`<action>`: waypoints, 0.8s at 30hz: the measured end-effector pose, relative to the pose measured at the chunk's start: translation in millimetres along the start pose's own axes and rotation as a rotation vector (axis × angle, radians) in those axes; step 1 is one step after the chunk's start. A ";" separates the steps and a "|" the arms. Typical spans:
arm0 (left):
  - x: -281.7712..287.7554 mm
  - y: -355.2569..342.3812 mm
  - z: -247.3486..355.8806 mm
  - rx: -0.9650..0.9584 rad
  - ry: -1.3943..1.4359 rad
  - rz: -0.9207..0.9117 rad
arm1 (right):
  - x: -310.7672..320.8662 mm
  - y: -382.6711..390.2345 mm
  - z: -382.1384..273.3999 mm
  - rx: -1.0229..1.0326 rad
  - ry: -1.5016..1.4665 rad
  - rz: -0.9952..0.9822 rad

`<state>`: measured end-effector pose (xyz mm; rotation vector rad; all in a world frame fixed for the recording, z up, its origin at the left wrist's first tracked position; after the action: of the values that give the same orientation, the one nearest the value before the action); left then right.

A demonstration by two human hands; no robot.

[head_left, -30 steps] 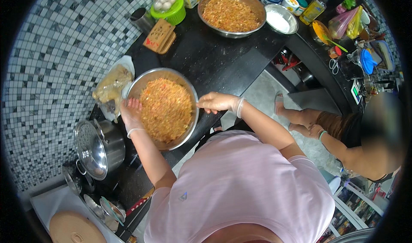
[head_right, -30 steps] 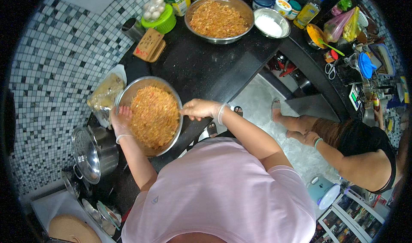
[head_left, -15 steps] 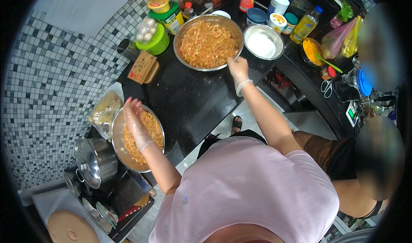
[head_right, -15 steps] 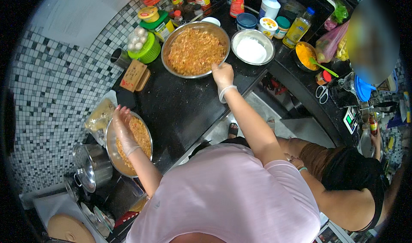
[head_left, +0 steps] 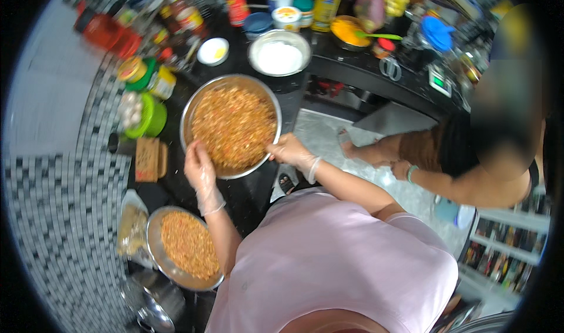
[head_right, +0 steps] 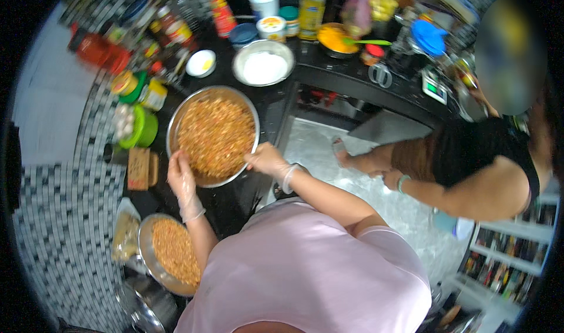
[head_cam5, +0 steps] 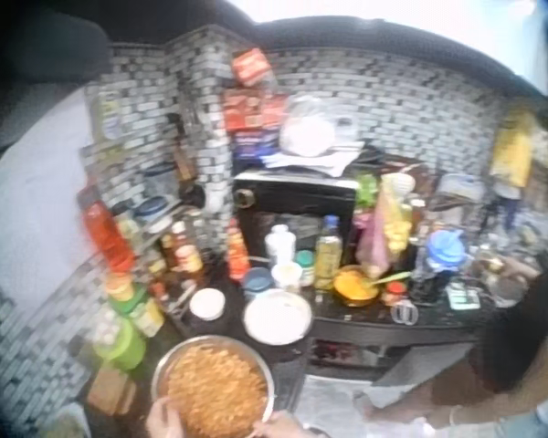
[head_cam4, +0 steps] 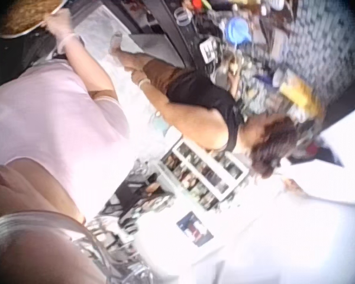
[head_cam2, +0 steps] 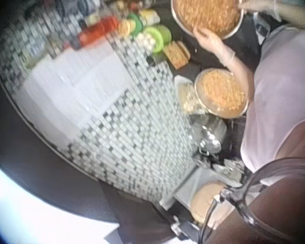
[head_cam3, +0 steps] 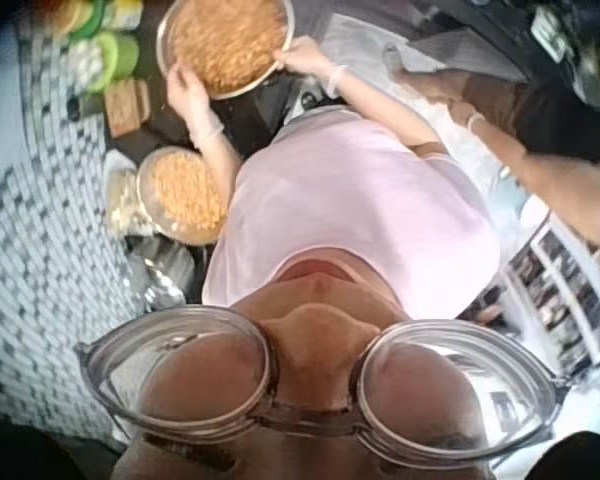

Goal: The person mixes a large quantity of orange-colored food ingredients in a metal bowl using gloved hands. They repeatedly add a white powder from a smaller bowl and continue mixing by hand to incorporate it into the main mixture.

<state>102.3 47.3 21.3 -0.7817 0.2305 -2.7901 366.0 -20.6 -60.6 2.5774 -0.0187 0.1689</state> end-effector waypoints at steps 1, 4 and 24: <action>-0.2 2.9 -3.9 0.010 -0.052 -0.016 | 0.3 7.9 -4.4 -0.013 0.024 -0.011; -2.3 11.0 35.1 -0.159 -0.219 -0.014 | 4.0 21.3 -11.5 -0.036 0.044 -0.054; 26.3 37.8 12.3 -0.053 -0.232 -0.091 | 58.7 -20.6 -26.7 0.152 0.173 0.016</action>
<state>93.9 3.0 36.5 -1.1454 0.2330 -2.7540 422.0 12.3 -41.7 2.7046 0.0399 0.4135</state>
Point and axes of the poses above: each hand's wrist, its own y-axis away from the middle knuckle, its own x-axis out of the back of the hand, z = x × y, the point moved 9 cm from there along -y, towards the middle knuckle, and after that the axes turned 1 degree about -y, right-handed, at the moved point
